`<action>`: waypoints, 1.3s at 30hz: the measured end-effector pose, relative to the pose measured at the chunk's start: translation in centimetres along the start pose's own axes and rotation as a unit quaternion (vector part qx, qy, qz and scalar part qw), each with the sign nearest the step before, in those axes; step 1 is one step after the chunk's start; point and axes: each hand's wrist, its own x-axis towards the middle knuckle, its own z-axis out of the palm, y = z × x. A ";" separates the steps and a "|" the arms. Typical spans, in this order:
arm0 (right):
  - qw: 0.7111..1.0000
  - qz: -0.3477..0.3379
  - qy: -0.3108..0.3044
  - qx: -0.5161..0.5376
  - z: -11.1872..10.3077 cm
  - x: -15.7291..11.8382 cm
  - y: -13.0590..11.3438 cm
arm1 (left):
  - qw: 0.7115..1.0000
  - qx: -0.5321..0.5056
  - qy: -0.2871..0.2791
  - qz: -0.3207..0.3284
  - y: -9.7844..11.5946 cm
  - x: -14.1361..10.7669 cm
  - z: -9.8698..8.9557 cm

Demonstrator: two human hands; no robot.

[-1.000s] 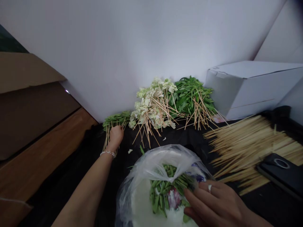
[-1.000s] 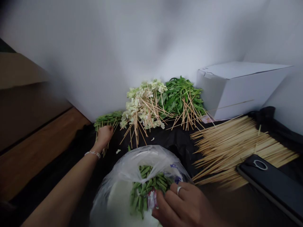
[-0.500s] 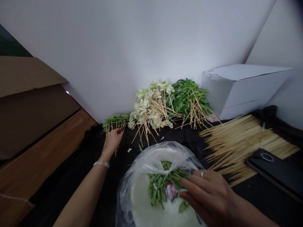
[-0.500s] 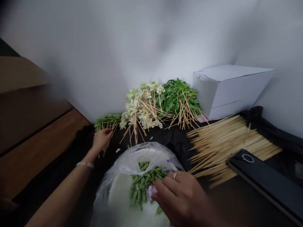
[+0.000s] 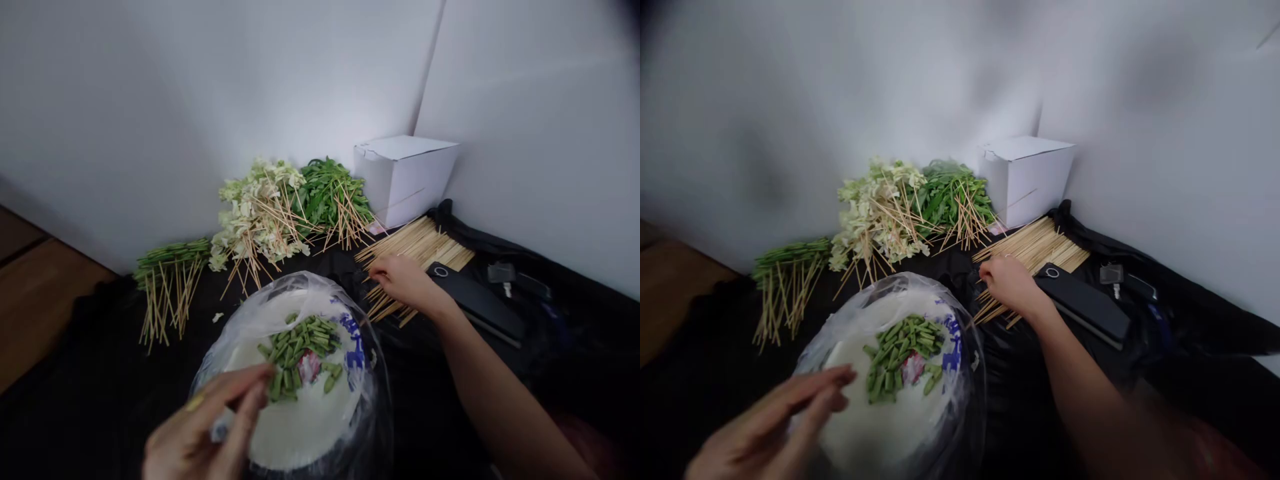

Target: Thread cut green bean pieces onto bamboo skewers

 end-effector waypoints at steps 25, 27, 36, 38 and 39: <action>0.983 -0.115 0.135 -0.053 0.5 -0.5 -1.5 | 0.992 0.026 -0.122 -0.013 -0.5 0.9 1.2; 0.967 -0.156 0.200 -0.019 0.2 -1.0 -2.3 | 0.988 0.045 -0.149 -0.011 -0.5 1.6 1.5; 0.853 -0.320 0.379 0.163 0.5 -3.0 -6.1 | 0.930 0.104 -0.333 0.118 0.5 3.5 6.3; 0.852 -0.306 0.389 0.168 0.7 -2.8 -6.1 | 0.914 0.141 -0.353 0.140 0.4 3.4 6.9; 0.855 -0.291 0.396 0.169 0.7 -2.7 -6.1 | 0.910 0.150 -0.359 0.143 0.3 3.3 7.0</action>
